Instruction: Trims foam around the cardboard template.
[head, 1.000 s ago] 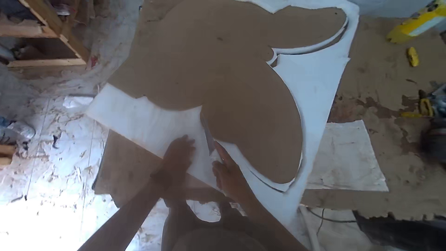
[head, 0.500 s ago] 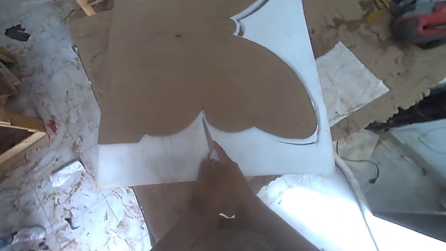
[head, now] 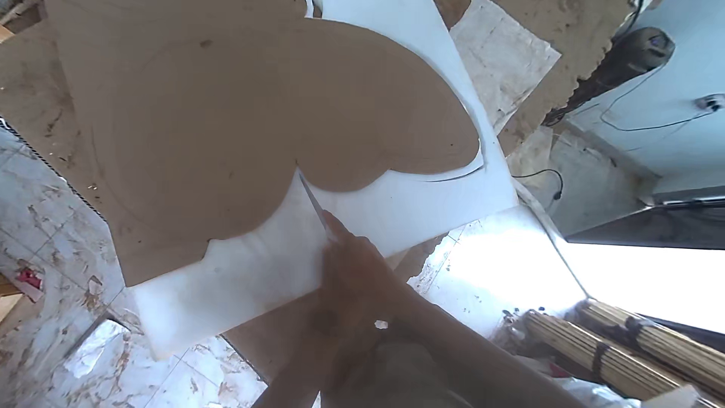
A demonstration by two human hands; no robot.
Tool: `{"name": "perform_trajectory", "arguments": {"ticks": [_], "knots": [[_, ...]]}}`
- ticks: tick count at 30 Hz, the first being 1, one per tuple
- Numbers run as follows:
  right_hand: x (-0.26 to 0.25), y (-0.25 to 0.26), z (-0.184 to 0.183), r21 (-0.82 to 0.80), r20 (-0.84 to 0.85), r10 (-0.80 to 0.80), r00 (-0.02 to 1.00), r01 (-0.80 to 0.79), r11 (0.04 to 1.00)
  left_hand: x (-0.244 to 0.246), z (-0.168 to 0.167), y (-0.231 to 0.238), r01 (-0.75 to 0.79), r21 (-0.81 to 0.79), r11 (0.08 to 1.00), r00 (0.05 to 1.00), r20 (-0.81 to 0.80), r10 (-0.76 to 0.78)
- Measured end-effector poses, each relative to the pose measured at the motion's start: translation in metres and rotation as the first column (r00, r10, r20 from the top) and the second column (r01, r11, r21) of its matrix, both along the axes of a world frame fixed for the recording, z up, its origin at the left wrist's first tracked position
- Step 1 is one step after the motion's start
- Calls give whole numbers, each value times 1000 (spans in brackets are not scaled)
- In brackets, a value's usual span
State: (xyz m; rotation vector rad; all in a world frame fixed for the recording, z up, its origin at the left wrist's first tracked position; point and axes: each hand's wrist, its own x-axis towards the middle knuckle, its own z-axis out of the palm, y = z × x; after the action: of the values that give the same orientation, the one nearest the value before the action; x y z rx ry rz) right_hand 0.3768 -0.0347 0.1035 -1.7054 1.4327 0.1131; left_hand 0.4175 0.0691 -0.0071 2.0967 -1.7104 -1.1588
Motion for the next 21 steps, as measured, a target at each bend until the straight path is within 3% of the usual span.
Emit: {"name": "perform_trajectory", "arguments": {"ticks": [1, 4, 9, 13, 21], "knots": [[2, -1, 3, 7, -10, 5, 1000, -5, 1000, -2, -22, 10, 30, -114, 993, 999, 29, -27], [10, -12, 12, 67, -16, 25, 1000, -24, 997, -1, -26, 8, 153, -103, 983, 985, 95, -143], [25, -42, -9, 64, -51, 106, 993, -102, 993, -2, -21, -1, 170, -121, 978, 970, 194, -145], [30, -48, -7, 45, -99, 152, 983, -149, 988, -4, -29, 1, 164, -245, 956, 965, 242, -103], [-1, -47, -8, -15, -151, 291, 945, -296, 955, -3, -31, 0, 164, -309, 937, 964, 250, -86]]}}
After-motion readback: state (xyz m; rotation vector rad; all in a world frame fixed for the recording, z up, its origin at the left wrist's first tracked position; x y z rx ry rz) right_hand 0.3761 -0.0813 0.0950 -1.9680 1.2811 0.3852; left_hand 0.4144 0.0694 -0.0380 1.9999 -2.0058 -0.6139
